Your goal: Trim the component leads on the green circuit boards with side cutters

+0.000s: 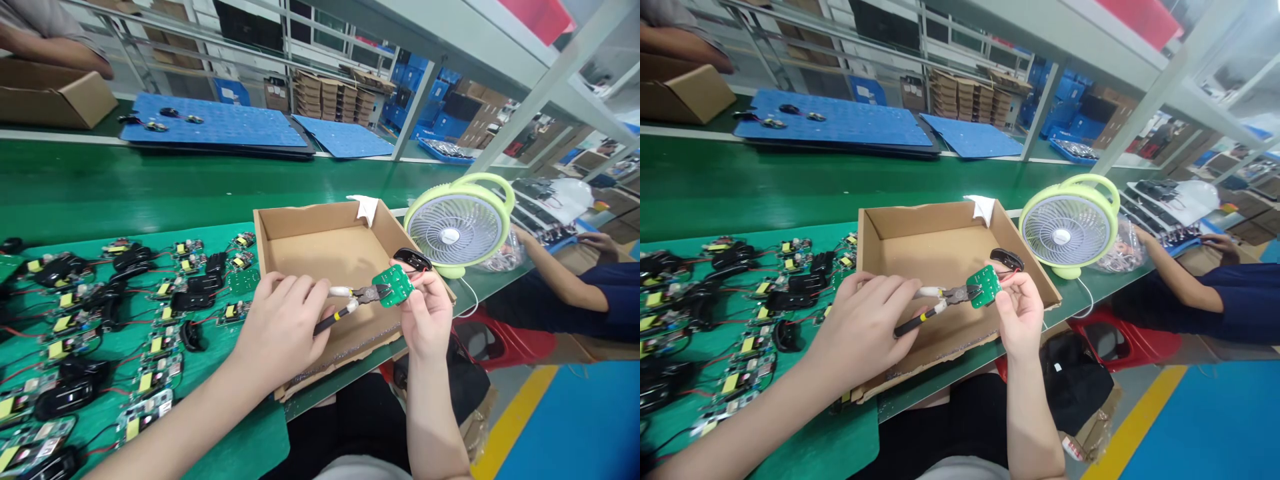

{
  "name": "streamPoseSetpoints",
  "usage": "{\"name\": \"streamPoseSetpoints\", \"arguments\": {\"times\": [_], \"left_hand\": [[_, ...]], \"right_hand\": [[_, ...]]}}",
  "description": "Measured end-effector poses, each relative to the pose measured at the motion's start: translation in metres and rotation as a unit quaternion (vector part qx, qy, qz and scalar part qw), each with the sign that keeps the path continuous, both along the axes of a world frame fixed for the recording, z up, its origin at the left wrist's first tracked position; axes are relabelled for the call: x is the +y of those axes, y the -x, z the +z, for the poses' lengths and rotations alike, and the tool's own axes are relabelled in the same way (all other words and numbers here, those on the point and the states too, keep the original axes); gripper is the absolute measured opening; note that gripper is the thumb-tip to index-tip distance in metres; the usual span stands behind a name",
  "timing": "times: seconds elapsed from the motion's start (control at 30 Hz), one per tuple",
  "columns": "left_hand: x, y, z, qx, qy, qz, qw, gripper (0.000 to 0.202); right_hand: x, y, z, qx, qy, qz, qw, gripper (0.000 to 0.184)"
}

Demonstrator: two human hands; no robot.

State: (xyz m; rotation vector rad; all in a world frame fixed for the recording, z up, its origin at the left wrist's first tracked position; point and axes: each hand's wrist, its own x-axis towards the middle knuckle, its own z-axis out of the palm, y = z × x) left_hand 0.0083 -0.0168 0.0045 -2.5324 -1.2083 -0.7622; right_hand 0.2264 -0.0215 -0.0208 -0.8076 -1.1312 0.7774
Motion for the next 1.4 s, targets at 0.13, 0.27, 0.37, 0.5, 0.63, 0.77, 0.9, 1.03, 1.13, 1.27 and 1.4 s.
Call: {"name": "streamPoseSetpoints", "arguments": {"times": [0.13, 0.27, 0.37, 0.5, 0.63, 0.77, 0.9, 1.03, 1.13, 1.27, 1.4], "left_hand": [[-0.001, 0.000, 0.001, 0.016, 0.003, 0.007, 1.000, 0.015], [0.000, 0.000, 0.002, 0.020, 0.002, 0.006, 1.000, 0.013], [0.000, 0.001, 0.003, 0.018, -0.008, 0.000, 1.000, 0.012], [0.000, 0.001, 0.003, 0.015, -0.020, -0.012, 1.000, 0.012], [0.001, 0.001, 0.001, 0.008, -0.005, -0.010, 1.000, 0.013], [0.002, 0.001, -0.001, -0.006, 0.031, 0.002, 0.999, 0.013], [0.002, 0.001, -0.003, -0.015, 0.050, 0.004, 0.999, 0.018], [0.002, 0.002, -0.004, -0.012, 0.031, -0.007, 0.999, 0.022], [0.002, 0.003, -0.005, -0.007, 0.023, -0.012, 1.000, 0.022], [0.003, 0.003, -0.005, -0.005, 0.019, -0.016, 1.000, 0.024], [0.004, 0.002, -0.005, -0.002, 0.027, -0.013, 1.000, 0.023]], "right_hand": [[-0.001, -0.001, 0.000, -0.003, -0.005, 0.003, 1.000, 0.017], [-0.001, -0.001, 0.000, -0.003, -0.006, 0.010, 1.000, 0.015], [-0.002, -0.001, -0.001, -0.007, 0.003, -0.003, 1.000, 0.021], [-0.002, -0.002, -0.001, -0.012, 0.013, 0.010, 1.000, 0.021], [-0.004, -0.004, 0.001, -0.018, 0.035, 0.014, 0.999, 0.017], [-0.004, -0.004, 0.002, -0.005, 0.058, -0.031, 0.998, 0.020], [-0.003, -0.001, -0.001, 0.007, 0.060, -0.067, 0.996, 0.023], [-0.004, 0.000, -0.005, 0.001, 0.060, -0.084, 0.995, 0.021], [-0.007, 0.001, -0.005, -0.010, 0.051, -0.080, 0.995, 0.018], [-0.010, 0.001, -0.005, -0.009, 0.039, -0.061, 0.997, 0.015], [-0.011, 0.001, -0.004, -0.015, 0.040, -0.060, 0.997, 0.016]]}}
